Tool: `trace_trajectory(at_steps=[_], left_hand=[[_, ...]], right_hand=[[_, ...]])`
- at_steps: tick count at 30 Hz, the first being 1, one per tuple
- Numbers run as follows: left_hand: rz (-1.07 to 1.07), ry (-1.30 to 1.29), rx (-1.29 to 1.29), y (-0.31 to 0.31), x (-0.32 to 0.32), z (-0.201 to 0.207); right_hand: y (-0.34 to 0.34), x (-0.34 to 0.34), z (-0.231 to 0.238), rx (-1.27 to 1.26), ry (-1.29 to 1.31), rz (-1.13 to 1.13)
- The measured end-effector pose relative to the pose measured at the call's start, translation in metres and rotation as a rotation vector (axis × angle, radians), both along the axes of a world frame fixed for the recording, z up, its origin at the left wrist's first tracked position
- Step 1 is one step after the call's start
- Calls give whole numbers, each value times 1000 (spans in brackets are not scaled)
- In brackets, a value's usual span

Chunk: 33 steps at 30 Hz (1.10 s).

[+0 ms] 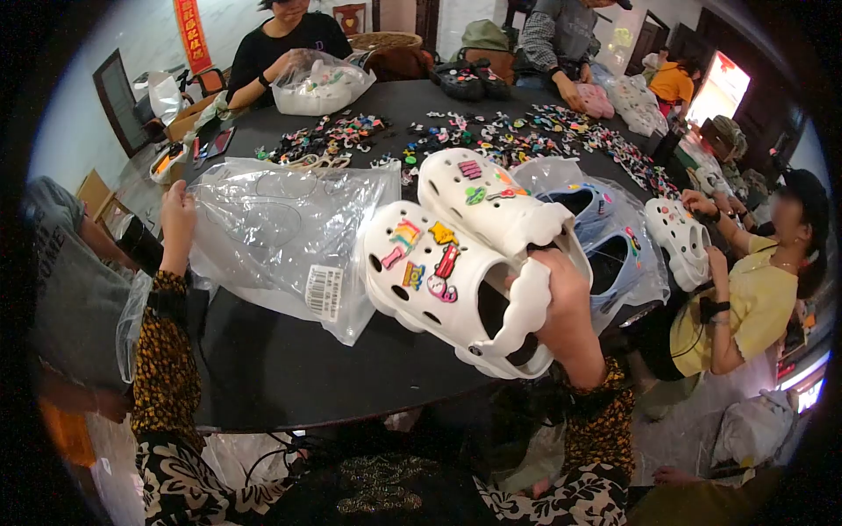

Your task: The recorder is seen unboxing shoes and attaching decorative charms to them in a factory/warehouse setting.

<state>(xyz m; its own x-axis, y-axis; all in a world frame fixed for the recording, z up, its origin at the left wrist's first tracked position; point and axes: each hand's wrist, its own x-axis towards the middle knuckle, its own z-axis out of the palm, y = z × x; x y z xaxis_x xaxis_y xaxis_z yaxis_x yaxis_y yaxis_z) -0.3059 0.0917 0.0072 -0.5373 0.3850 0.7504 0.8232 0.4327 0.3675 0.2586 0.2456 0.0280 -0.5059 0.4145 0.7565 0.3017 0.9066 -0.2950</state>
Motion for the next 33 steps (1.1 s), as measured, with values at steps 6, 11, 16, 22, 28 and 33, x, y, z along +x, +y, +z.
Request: trace_trajectory(at_steps=[6, 11, 16, 22, 28, 33], left_hand=[[-550, 122, -162, 10, 161, 16], [-793, 74, -644, -9, 247, -1], [-706, 66, -869, 6, 224, -39], [-827, -139, -1030, 20, 211, -36], [-1175, -688, -540, -9, 227, 5], [-1149, -1326, -210, -44, 244, 13]], right_hand=[[1, -2, 4, -267, 37, -95], [3, -10, -3, -274, 66, -97], [-1, -14, 4, -246, 29, -126], [-11, -13, 20, -485, 169, -117], [-32, -44, 7, -433, 149, -42], [-57, -94, -25, -589, 183, 162]])
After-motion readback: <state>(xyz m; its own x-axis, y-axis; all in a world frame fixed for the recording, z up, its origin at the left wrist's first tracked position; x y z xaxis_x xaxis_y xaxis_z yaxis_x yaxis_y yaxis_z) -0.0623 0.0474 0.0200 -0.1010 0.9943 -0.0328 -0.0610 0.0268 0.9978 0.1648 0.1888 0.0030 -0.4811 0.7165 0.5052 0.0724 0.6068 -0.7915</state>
